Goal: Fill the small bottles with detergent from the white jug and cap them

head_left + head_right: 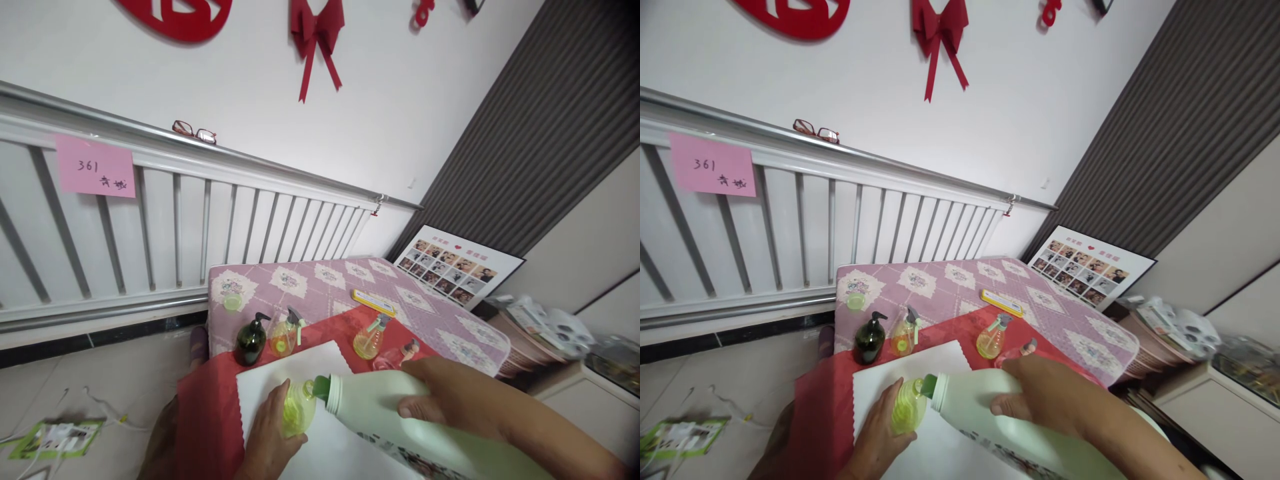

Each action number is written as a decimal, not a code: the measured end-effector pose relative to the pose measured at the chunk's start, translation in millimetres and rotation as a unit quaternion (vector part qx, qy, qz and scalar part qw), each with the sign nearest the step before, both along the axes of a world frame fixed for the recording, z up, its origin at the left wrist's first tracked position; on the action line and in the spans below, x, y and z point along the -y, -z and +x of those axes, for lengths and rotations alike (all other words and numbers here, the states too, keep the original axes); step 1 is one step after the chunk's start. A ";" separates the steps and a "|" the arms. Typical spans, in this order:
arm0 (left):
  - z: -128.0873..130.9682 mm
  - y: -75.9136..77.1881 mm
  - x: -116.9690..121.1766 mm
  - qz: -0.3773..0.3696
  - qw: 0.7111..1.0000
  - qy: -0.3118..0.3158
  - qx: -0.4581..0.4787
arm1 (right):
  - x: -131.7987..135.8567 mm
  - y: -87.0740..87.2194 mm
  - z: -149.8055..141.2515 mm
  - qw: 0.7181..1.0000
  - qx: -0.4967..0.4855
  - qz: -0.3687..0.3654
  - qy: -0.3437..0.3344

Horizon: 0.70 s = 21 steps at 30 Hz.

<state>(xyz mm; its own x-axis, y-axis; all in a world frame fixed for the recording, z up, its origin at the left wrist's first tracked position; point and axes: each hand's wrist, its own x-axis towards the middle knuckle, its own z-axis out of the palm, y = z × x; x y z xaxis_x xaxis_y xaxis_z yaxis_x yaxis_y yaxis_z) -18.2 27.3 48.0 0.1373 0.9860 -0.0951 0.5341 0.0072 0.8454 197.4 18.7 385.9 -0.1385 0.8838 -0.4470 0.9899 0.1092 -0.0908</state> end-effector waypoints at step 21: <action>-1.1 0.7 0.7 0.005 1.000 0.000 0.015 | 1.7 -3.1 -5.6 1.000 0.018 -0.004 0.004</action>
<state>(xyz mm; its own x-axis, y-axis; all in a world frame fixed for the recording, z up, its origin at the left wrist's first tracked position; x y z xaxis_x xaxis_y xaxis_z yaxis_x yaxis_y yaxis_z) -19.3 26.6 47.3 0.1394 0.9869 -0.0806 0.5088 -0.0016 0.8609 191.8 17.0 388.9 -0.1152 0.8810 -0.4588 0.9933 0.1010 -0.0555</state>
